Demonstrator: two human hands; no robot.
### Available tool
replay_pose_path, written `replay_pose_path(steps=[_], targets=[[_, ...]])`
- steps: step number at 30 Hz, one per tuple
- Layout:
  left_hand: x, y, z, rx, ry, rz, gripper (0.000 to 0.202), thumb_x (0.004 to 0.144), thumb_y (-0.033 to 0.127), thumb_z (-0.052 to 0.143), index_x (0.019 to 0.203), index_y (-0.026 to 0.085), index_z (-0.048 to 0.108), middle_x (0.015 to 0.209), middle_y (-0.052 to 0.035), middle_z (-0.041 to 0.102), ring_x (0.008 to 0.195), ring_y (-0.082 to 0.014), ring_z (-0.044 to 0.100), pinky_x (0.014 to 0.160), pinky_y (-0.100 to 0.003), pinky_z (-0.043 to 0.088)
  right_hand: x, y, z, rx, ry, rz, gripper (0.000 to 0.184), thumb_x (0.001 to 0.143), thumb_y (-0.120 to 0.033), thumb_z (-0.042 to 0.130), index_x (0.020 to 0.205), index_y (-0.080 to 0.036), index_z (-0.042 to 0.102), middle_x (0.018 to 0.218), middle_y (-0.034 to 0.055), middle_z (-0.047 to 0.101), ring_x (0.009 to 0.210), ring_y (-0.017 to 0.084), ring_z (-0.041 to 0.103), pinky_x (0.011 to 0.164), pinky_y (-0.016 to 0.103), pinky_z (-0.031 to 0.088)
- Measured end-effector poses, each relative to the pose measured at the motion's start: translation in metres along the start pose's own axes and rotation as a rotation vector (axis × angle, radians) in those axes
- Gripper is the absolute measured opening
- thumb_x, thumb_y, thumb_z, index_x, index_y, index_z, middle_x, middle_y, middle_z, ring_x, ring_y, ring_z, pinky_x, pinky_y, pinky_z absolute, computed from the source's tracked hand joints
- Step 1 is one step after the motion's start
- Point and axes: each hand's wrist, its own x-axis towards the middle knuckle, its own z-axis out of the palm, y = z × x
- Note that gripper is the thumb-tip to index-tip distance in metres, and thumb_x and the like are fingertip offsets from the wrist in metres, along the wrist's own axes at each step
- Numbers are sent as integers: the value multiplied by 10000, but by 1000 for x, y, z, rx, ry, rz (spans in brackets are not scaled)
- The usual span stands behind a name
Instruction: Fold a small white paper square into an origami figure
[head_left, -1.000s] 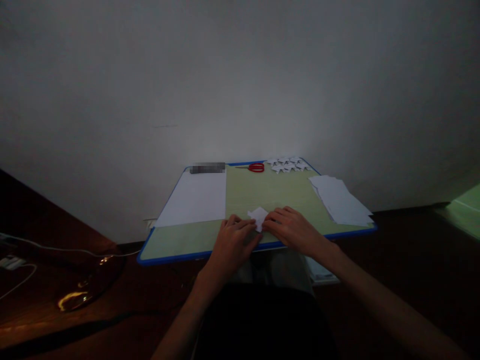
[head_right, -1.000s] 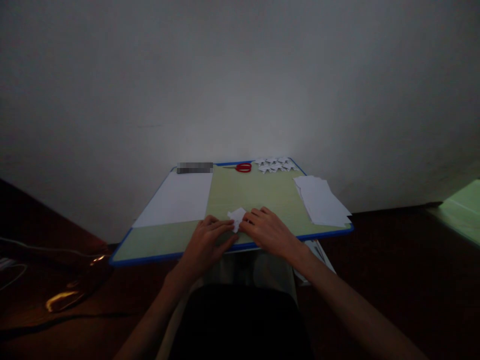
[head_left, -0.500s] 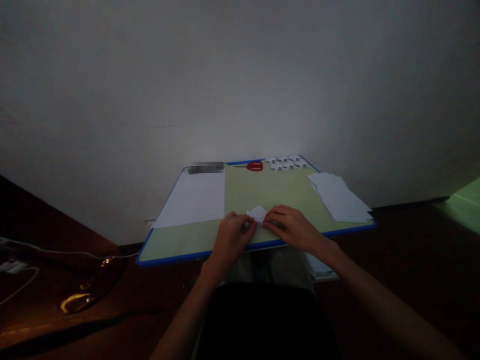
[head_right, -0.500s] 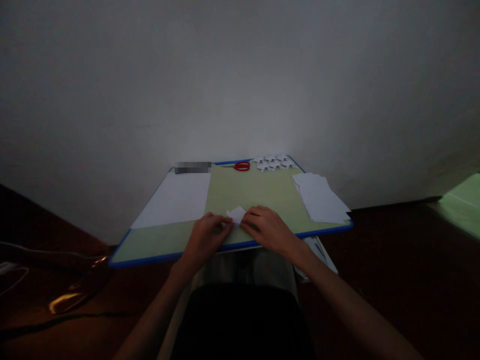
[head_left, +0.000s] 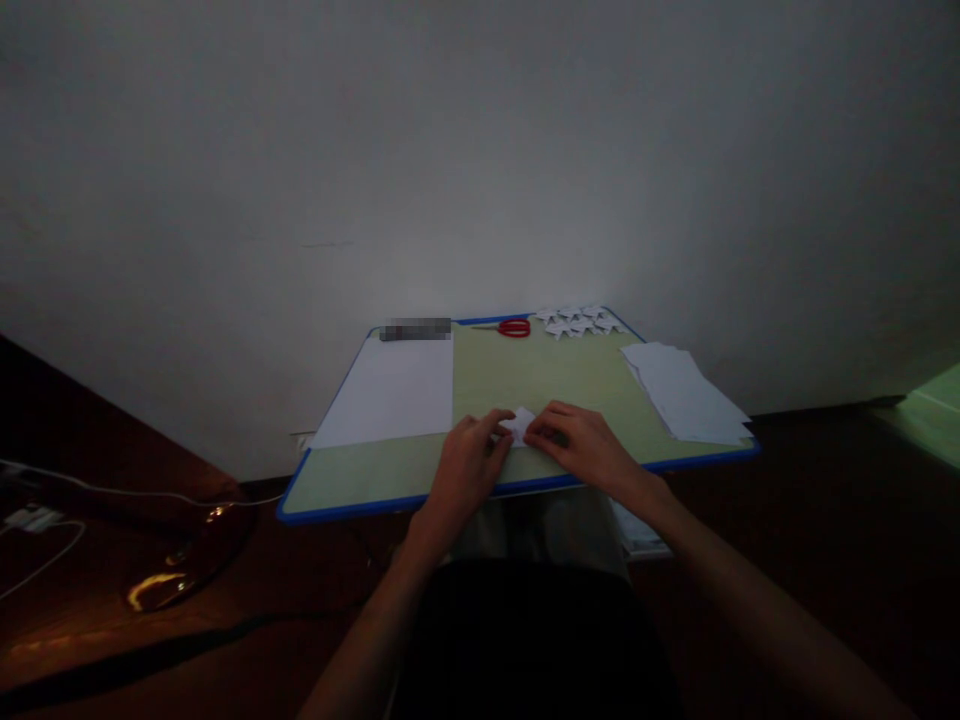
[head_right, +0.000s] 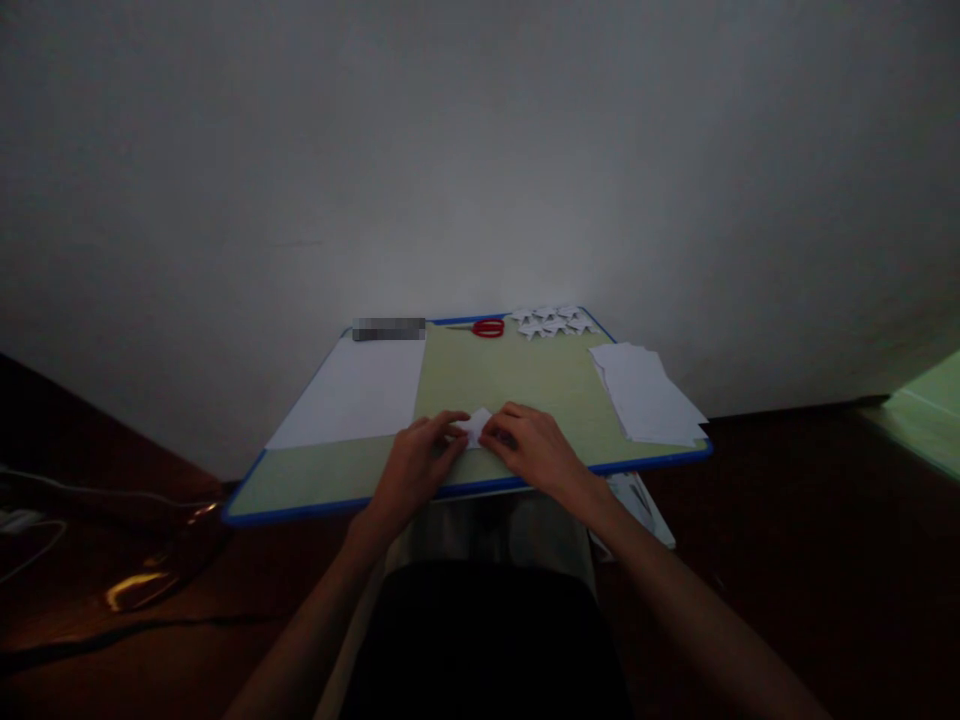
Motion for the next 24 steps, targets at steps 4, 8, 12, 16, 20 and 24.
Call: replay_pose_path(steps=[4, 8, 12, 16, 20, 24], targets=[[1, 0, 3, 140, -44, 106, 320, 983, 128, 561, 1203, 240, 764, 992, -77, 741, 919, -236, 669, 865, -380, 530, -6, 1, -5, 42, -6, -7, 104, 945, -227, 725, 1042, -205, 754, 989, 48, 757, 872, 190, 722, 831, 330, 549], [2, 1, 5, 142, -25, 97, 282, 961, 119, 596, 1133, 229, 790, 987, -73, 727, 931, -235, 662, 871, -375, 515, -9, 7, -13, 104, -31, -37, 190, 937, -152, 678, 1099, -209, 760, 1056, 60, 781, 949, 216, 739, 883, 358, 556], [5, 3, 4, 142, -15, 79, 126, 973, 215, 660, 1009, 186, 778, 965, -72, 732, 913, -239, 671, 833, -368, 509, -10, 18, -19, 164, -78, -86, 192, 964, -139, 644, 1099, -214, 760, 1078, 62, 786, 1002, 219, 738, 931, 369, 559], [6, 6, 5, 163, 3, 68, 111, 973, 214, 667, 887, 182, 729, 918, -62, 731, 899, -234, 670, 827, -359, 501, -11, 26, -20, 154, -83, -139, 132, 987, -204, 653, 1053, -211, 767, 1110, 87, 745, 1044, 226, 709, 981, 401, 557], [4, 12, 7, 182, 25, 46, 130, 951, 173, 662, 824, 178, 688, 888, -71, 715, 893, -242, 660, 825, -369, 500, -10, 26, -17, 100, -82, -122, 141, 1012, -192, 610, 1018, -196, 751, 1074, 89, 704, 1023, 221, 678, 957, 392, 549], [8, 15, 8, 124, 31, -43, 139, 916, 144, 664, 781, 173, 679, 875, -68, 680, 854, -225, 653, 806, -357, 503, -8, 23, -16, 65, -71, -61, 112, 1004, -204, 625, 953, -181, 722, 998, 82, 676, 968, 227, 660, 893, 382, 544]])
